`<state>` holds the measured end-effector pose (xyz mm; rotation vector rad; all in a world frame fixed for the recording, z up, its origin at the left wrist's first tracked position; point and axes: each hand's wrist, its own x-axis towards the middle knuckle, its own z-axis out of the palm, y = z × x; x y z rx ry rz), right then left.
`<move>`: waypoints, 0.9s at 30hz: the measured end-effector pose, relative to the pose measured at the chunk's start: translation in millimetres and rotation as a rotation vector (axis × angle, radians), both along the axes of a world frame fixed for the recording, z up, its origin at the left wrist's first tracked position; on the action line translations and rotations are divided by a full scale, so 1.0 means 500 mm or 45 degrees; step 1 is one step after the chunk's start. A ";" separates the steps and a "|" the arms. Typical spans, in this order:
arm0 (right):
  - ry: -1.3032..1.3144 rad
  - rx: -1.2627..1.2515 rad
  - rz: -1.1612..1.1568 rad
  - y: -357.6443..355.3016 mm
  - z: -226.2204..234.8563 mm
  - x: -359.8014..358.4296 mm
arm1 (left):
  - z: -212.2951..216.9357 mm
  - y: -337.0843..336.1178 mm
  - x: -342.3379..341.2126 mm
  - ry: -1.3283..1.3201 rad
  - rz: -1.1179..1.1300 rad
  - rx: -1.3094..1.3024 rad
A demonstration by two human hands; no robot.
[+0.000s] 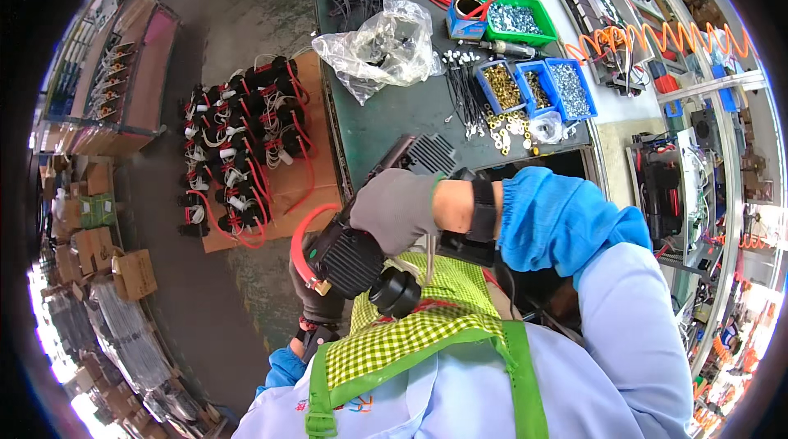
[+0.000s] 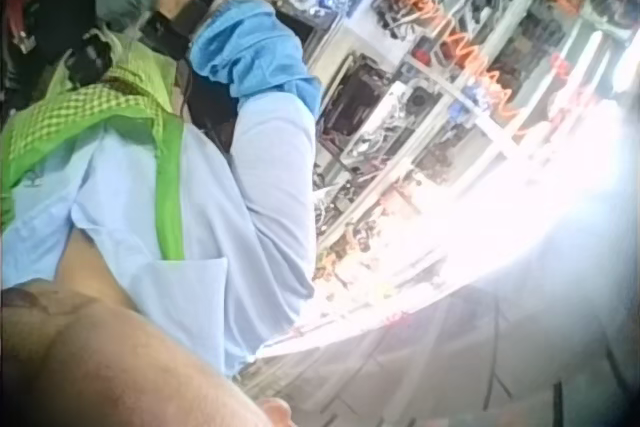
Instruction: Assembling and wiring power inverter components at a workstation.
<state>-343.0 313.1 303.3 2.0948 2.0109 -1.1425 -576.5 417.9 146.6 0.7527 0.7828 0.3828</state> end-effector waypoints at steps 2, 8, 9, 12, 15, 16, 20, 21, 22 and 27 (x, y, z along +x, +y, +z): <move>0.004 0.031 0.009 0.009 -0.030 -0.003 | 0.005 0.013 0.001 -0.072 0.011 -0.180; 0.129 -0.081 -0.068 0.058 -0.069 0.012 | -0.112 0.058 0.002 0.004 0.026 -0.403; 0.140 -0.202 -0.089 0.071 -0.050 0.029 | -0.115 0.062 0.033 0.008 0.048 -0.437; 0.038 -0.067 -0.173 0.035 -0.142 0.084 | -0.167 0.090 0.130 -0.109 -0.196 -0.505; -0.006 0.026 -0.320 0.041 -0.180 0.125 | -0.229 0.130 0.225 -0.040 -0.253 -0.464; -0.083 -0.071 -0.320 0.053 -0.190 0.130 | -0.295 0.153 0.240 -0.046 -0.343 -0.517; -0.174 -0.284 -0.462 0.057 -0.253 0.177 | -0.267 0.214 0.287 0.099 -0.867 1.506; -0.157 -0.312 -0.550 0.056 -0.268 0.185 | -0.256 0.224 0.289 0.120 -0.867 1.502; -0.150 -0.300 -0.616 0.050 -0.276 0.196 | -0.227 0.228 0.303 0.291 -0.774 1.332; -0.119 -0.186 -0.672 0.017 -0.316 0.216 | -0.003 0.166 0.406 0.131 -0.645 1.770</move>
